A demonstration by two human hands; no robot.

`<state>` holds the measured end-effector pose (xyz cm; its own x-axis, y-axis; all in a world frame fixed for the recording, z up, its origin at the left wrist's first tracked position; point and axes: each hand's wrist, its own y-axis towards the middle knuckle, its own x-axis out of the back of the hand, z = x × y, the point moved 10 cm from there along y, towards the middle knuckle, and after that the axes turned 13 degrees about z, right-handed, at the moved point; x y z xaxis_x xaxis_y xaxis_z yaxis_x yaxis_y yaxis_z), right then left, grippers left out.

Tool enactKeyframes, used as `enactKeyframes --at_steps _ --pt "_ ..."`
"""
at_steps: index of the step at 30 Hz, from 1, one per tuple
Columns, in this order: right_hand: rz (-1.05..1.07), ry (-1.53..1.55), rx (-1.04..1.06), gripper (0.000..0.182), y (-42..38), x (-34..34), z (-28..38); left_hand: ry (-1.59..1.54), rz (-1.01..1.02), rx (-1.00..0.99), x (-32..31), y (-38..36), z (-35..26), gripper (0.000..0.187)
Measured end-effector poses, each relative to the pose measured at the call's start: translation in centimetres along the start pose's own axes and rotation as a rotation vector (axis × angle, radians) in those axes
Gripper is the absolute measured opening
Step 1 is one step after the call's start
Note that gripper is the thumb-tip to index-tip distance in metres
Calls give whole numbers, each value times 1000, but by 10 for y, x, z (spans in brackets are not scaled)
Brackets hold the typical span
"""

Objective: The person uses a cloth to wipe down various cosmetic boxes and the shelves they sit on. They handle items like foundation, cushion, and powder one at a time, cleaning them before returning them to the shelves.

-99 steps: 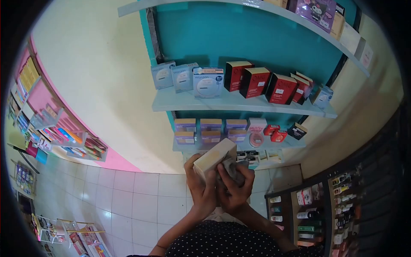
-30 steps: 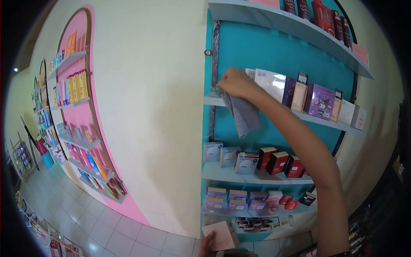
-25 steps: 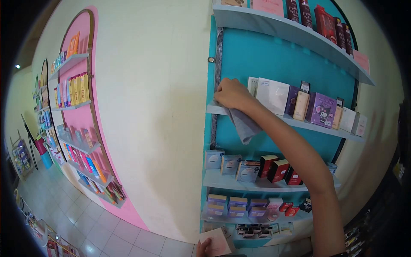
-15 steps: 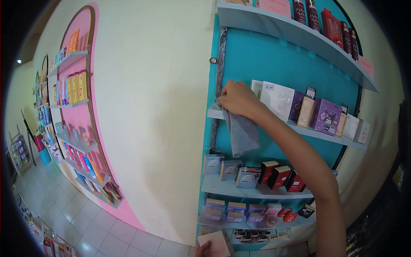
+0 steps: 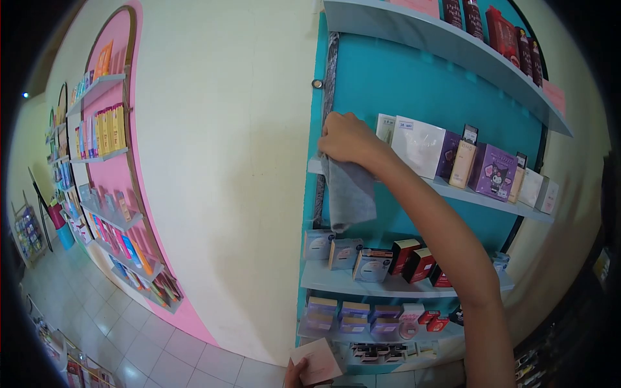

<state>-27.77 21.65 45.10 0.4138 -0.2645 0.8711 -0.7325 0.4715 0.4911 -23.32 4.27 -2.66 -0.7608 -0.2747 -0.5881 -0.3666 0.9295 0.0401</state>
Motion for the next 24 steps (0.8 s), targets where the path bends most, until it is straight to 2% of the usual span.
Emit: enactKeyframes --at_steps 2,5,7,9,11,15,18,20,24 --pt "143 37 -35 21 10 -12 -2 -10 -12 -38 9 3 1 56" --pt "181 112 28 24 -2 -5 8 -30 3 -30 14 2 -1 58" --pt "164 143 66 21 -3 0 6 26 91 -101 3 -1 -14 59" --pt "154 181 98 19 0 2 6 -12 47 -76 4 1 -13 59" --pt "206 102 -50 19 10 -6 -10 -42 -1 -40 8 -1 -10 60" --pt "51 -11 -66 20 20 -9 -18 -56 8 -15 4 -5 -17 59" --pt "155 2 -44 21 20 -13 -17 -63 26 -7 3 -5 -15 59" --pt "249 116 28 25 12 -16 -11 -48 9 -8 4 -3 -13 58" --pt "280 207 146 21 -6 -7 8 -71 19 -15 1 3 -14 57"
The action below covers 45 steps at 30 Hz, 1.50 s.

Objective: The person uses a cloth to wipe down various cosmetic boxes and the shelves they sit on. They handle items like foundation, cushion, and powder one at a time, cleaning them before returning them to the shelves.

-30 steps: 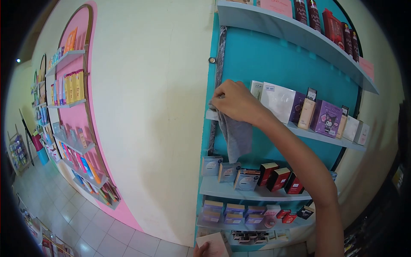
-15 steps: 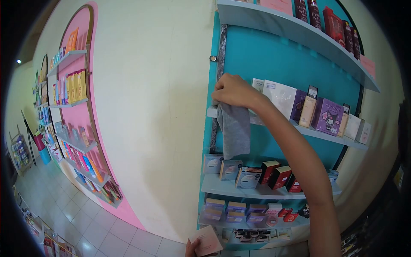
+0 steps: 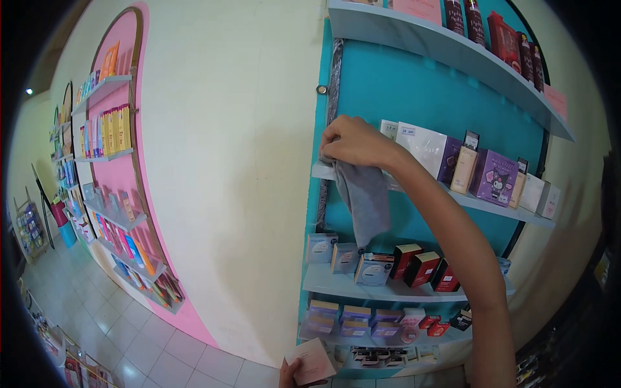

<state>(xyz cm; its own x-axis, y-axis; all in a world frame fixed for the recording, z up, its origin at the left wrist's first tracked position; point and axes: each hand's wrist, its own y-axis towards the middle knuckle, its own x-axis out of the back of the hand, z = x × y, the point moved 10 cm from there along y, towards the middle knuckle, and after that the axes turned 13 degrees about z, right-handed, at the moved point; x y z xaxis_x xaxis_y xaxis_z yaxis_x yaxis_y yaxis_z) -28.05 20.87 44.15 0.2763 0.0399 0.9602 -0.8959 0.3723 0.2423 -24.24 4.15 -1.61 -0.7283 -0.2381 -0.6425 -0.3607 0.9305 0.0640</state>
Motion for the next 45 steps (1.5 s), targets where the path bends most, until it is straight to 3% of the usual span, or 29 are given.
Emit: enactKeyframes --at_steps 5,8,12,17,18,19,21,23,25,26,31,39,45 --pt "-129 -95 -122 16 -6 7 -4 57 33 42 -15 6 -9 62" --pt "-241 -186 -131 16 -5 6 -3 -56 17 33 -17 9 -18 53" --pt "-290 -169 -95 19 -29 9 14 -111 118 -32 -21 20 -48 63" --pt "-708 433 515 11 -164 24 51 46 70 -260 -34 28 -128 55" --pt "-711 550 582 7 -196 18 55 121 75 -321 -35 31 -150 57" --pt "-670 411 594 7 -228 8 63 202 83 -392 -38 33 -177 57" --pt "-569 429 423 18 -277 -29 55 360 161 -578 -72 36 -248 54" --pt "-441 467 649 34 -318 -65 51 400 213 -720 -100 49 -316 44" --pt "-634 616 300 32 -335 -81 26 481 315 -779 -142 73 -373 39" --pt "-631 619 298 32 -343 -89 25 533 410 -814 -166 87 -395 38" --pt "-818 631 16 34 -390 -116 -16 678 380 -635 -224 178 -415 43" --pt "-933 601 -55 36 -429 -127 -18 624 430 -493 -233 236 -361 42" --pt "-918 652 -114 31 -441 -144 -41 675 474 -479 -235 241 -361 42"
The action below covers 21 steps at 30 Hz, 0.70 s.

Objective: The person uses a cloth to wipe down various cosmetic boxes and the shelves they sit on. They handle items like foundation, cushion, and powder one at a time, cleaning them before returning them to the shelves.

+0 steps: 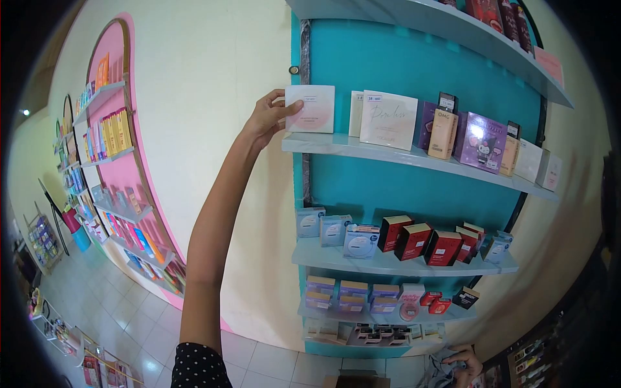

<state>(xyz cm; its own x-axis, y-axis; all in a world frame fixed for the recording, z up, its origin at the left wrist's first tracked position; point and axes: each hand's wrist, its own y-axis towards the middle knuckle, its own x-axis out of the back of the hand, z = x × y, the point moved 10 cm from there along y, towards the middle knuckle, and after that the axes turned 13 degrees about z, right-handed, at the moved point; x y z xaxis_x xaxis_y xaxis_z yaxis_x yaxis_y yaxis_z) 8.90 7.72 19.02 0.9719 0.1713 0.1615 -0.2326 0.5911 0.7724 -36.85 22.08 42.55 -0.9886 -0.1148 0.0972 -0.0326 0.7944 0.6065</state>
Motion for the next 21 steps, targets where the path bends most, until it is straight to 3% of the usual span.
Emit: enactKeyframes --at_steps 2,4,5,7,17,19,21 --pt "-2 29 -18 30 -6 -6 -15 24 13 2 1 1 0 42" --pt "-769 976 -105 27 -34 -2 -57 15 64 -12 -1 4 1 44" --pt "-766 980 -107 27 -34 6 -60 18 60 -11 0 3 2 44" --pt "57 82 22 25 6 -10 -9 0 53 8 -1 2 3 47" --pt "20 245 59 24 2 -9 -19 -75 96 25 -5 0 6 51" --pt "-123 -66 -252 27 -19 16 -50 155 -23 150 2 -16 2 53" --pt "-80 -62 -275 29 -17 16 -46 432 -239 104 25 -34 -19 56"
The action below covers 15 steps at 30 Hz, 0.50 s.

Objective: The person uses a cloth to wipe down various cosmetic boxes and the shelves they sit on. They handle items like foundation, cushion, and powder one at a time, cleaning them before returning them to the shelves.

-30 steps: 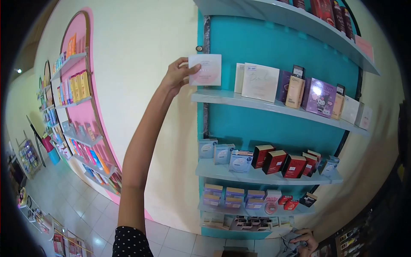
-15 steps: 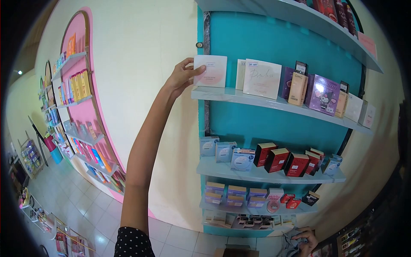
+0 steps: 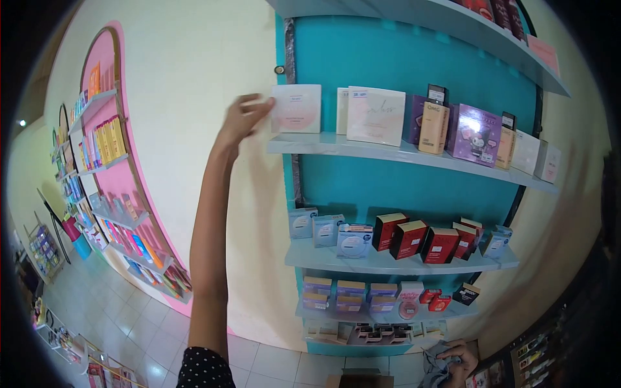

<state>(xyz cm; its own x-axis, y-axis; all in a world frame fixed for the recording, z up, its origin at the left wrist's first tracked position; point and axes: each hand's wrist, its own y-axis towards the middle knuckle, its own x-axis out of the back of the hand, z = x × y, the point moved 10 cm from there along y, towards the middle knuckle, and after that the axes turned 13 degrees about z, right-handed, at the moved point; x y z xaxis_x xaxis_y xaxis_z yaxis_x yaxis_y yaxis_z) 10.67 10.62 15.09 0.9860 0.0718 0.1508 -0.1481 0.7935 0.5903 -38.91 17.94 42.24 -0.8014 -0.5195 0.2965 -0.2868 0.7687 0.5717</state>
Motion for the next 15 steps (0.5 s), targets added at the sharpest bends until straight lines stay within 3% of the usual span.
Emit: enactKeyframes --at_steps 2,3,5,7,8,10,11,13,15 --pt "33 4 -16 32 6 -10 6 312 -413 -251 32 -26 -37 52" --pt "52 121 103 28 9 -20 20 309 -400 -259 25 -28 -47 52" --pt "60 229 215 25 11 -24 32 719 -530 -724 -18 -68 -127 57" --pt "120 238 171 25 13 -32 26 793 -272 -857 -73 -63 -152 48" --pt "117 233 160 25 13 -33 28 787 -263 -851 -88 -58 -153 48" --pt "76 93 -35 34 14 -33 17 1086 -226 -886 -129 -53 -149 45" --pt "181 112 73 30 12 -37 20 1084 -227 -882 -131 -53 -145 45" --pt "182 172 140 27 9 -35 28 1045 -67 -826 -141 -43 -137 40" --pt "174 236 208 24 6 -35 32 987 -31 -840 -137 -46 -139 38"
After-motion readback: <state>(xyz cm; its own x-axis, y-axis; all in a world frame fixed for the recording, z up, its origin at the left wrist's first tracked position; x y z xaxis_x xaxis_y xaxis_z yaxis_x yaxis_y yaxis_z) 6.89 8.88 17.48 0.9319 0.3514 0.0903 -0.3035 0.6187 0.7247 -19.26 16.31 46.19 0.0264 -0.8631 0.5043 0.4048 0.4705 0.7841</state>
